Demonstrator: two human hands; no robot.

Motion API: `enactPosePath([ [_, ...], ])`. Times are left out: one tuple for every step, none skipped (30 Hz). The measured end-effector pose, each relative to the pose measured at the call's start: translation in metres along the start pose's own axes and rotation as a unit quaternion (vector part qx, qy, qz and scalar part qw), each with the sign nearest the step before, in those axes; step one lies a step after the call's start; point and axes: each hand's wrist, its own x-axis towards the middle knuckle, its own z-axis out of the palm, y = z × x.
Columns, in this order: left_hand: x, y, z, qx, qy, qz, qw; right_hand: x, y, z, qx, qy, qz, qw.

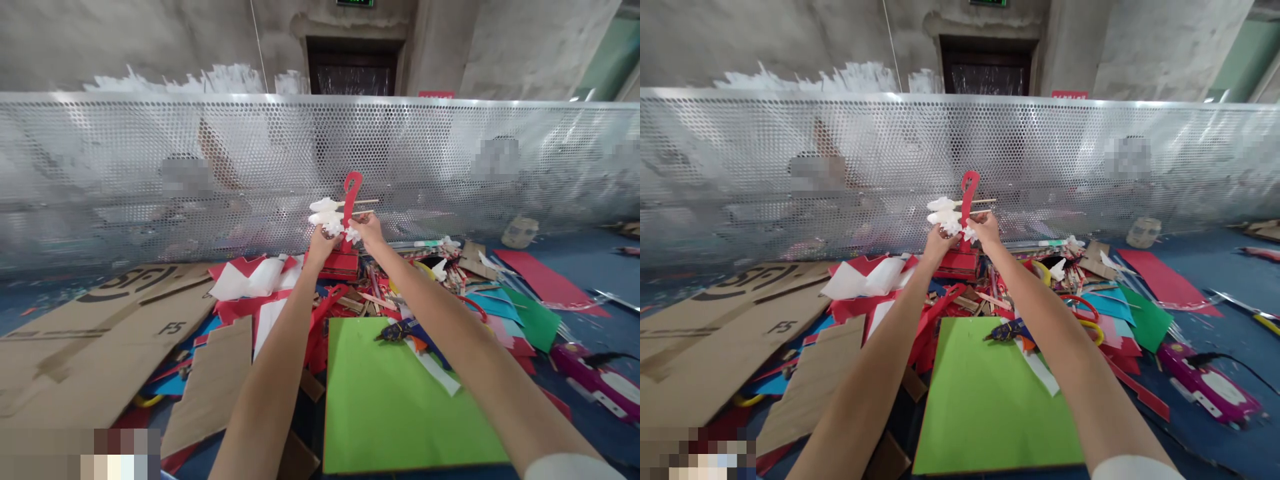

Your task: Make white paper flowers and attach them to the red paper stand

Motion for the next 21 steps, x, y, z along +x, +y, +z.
enactPosePath([
  [0.0,0.0,0.001,-0.01,-0.008,-0.002,1.0,0.001,-0.002,-0.001,0.011,-0.007,0.01,1.0],
  [-0.001,0.0,0.002,-0.012,-0.008,0.0,1.0,0.001,-0.003,-0.002,0.02,-0.013,0.016,1.0],
  [-0.002,0.0,0.004,-0.008,-0.006,0.007,1.0,0.001,-0.004,-0.002,0.025,-0.017,0.018,0.999],
  [-0.003,0.0,0.005,0.001,-0.001,0.017,1.0,0.001,-0.004,-0.003,0.025,-0.018,0.015,0.999],
  [-0.004,-0.001,0.007,0.016,0.007,0.03,0.999,0.002,-0.004,-0.003,0.02,-0.017,0.011,1.0],
  [-0.005,-0.001,0.009,0.034,0.017,0.045,0.998,0.002,-0.004,-0.002,0.012,-0.014,0.005,1.0],
  [-0.007,-0.002,0.01,0.055,0.028,0.059,0.996,0.002,-0.003,-0.002,0.002,-0.011,-0.001,1.0],
  [-0.008,-0.003,0.011,0.076,0.04,0.072,0.994,0.003,-0.002,-0.002,-0.01,-0.007,-0.009,1.0],
  [-0.009,-0.004,0.012,0.096,0.052,0.082,0.991,0.003,-0.001,-0.001,-0.025,0.001,-0.019,0.999],
  [-0.009,-0.005,0.013,0.11,0.062,0.087,0.988,0.004,0.0,-0.001,-0.044,0.01,-0.032,0.998],
  [-0.01,-0.007,0.014,0.116,0.07,0.088,0.987,0.005,0.002,-0.001,-0.064,0.019,-0.048,0.997],
  [-0.009,-0.008,0.015,0.114,0.076,0.084,0.987,0.005,0.003,-0.001,-0.086,0.028,-0.066,0.994],
  [-0.009,-0.009,0.017,0.104,0.08,0.078,0.988,0.005,0.004,-0.001,-0.105,0.034,-0.085,0.99],
  [-0.008,-0.01,0.018,0.09,0.082,0.07,0.99,0.005,0.004,-0.001,-0.12,0.038,-0.103,0.987],
  [-0.007,-0.01,0.019,0.075,0.082,0.065,0.992,0.004,0.005,-0.002,-0.13,0.04,-0.118,0.984],
  [-0.007,-0.011,0.02,0.062,0.08,0.061,0.993,0.003,0.005,-0.002,-0.135,0.042,-0.127,0.982],
  [-0.006,-0.011,0.021,0.055,0.08,0.059,0.994,0.002,0.006,-0.002,-0.135,0.047,-0.131,0.981],
  [-0.005,-0.011,0.022,0.052,0.08,0.058,0.994,0.001,0.006,-0.002,-0.13,0.054,-0.129,0.982],
  [-0.005,-0.01,0.023,0.054,0.083,0.056,0.994,-0.001,0.006,-0.002,-0.124,0.063,-0.124,0.983],
  [-0.005,-0.009,0.024,0.057,0.088,0.054,0.993,-0.002,0.006,-0.002,-0.12,0.071,-0.12,0.983],
  [-0.005,-0.009,0.026,0.059,0.094,0.051,0.993,-0.003,0.007,-0.001,-0.12,0.076,-0.12,0.983],
])
